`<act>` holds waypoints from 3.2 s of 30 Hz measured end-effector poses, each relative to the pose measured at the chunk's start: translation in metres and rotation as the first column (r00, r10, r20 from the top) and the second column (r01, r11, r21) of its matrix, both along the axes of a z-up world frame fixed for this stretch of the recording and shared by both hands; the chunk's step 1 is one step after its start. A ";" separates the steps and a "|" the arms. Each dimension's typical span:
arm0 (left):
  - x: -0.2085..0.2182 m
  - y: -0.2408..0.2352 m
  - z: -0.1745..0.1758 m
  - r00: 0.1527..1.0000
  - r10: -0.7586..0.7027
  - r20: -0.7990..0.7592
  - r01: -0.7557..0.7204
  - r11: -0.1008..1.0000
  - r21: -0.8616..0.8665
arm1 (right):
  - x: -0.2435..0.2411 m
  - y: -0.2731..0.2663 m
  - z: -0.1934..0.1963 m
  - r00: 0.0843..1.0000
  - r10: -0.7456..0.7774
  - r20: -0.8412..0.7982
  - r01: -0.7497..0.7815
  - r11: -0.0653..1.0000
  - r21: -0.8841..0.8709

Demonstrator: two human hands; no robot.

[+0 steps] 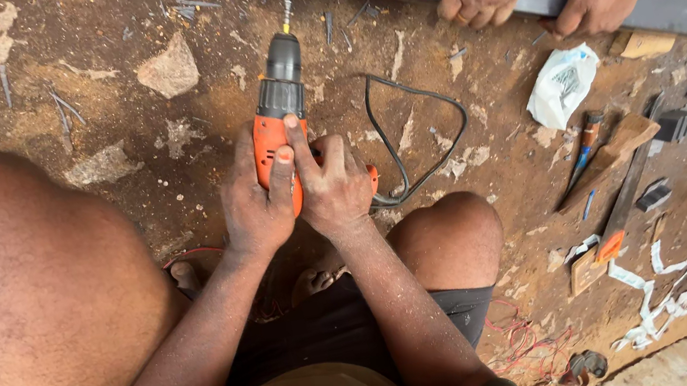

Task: The person uses an orange corded drill to drive screws into a dark grey window frame resting on wooden blocks. Another person assists by holding the frame steady. The camera wearer repeatedly picks screws from a white plastic bag and fastens them into the frame.

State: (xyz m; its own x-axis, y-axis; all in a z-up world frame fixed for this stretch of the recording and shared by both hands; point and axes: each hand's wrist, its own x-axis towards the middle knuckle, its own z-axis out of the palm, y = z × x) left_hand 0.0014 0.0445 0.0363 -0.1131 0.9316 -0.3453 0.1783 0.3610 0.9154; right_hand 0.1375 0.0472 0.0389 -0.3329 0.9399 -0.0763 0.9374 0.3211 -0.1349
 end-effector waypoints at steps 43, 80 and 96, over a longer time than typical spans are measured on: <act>0.020 0.014 -0.034 0.960 0.196 0.201 -0.159 0.969 -0.189 | -0.002 0.034 0.037 0.963 0.097 0.250 -0.110 0.993 0.038; 0.010 0.014 -0.052 0.939 0.169 0.298 -0.069 0.945 -0.320 | -0.004 0.020 0.010 0.978 0.045 0.204 -0.029 0.996 -0.079; 0.032 -0.005 -0.054 0.956 0.149 0.253 -0.086 0.966 -0.244 | 0.013 -0.002 0.009 0.987 -0.047 0.151 0.063 0.993 -0.101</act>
State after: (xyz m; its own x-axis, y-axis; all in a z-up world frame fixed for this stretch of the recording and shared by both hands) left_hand 0.0335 0.0390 -0.0178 -0.0912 0.8098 -0.5795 -0.1173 0.5692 0.8138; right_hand 0.1503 0.0449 0.0479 -0.2588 0.9404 -0.2206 0.9653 0.2601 -0.0237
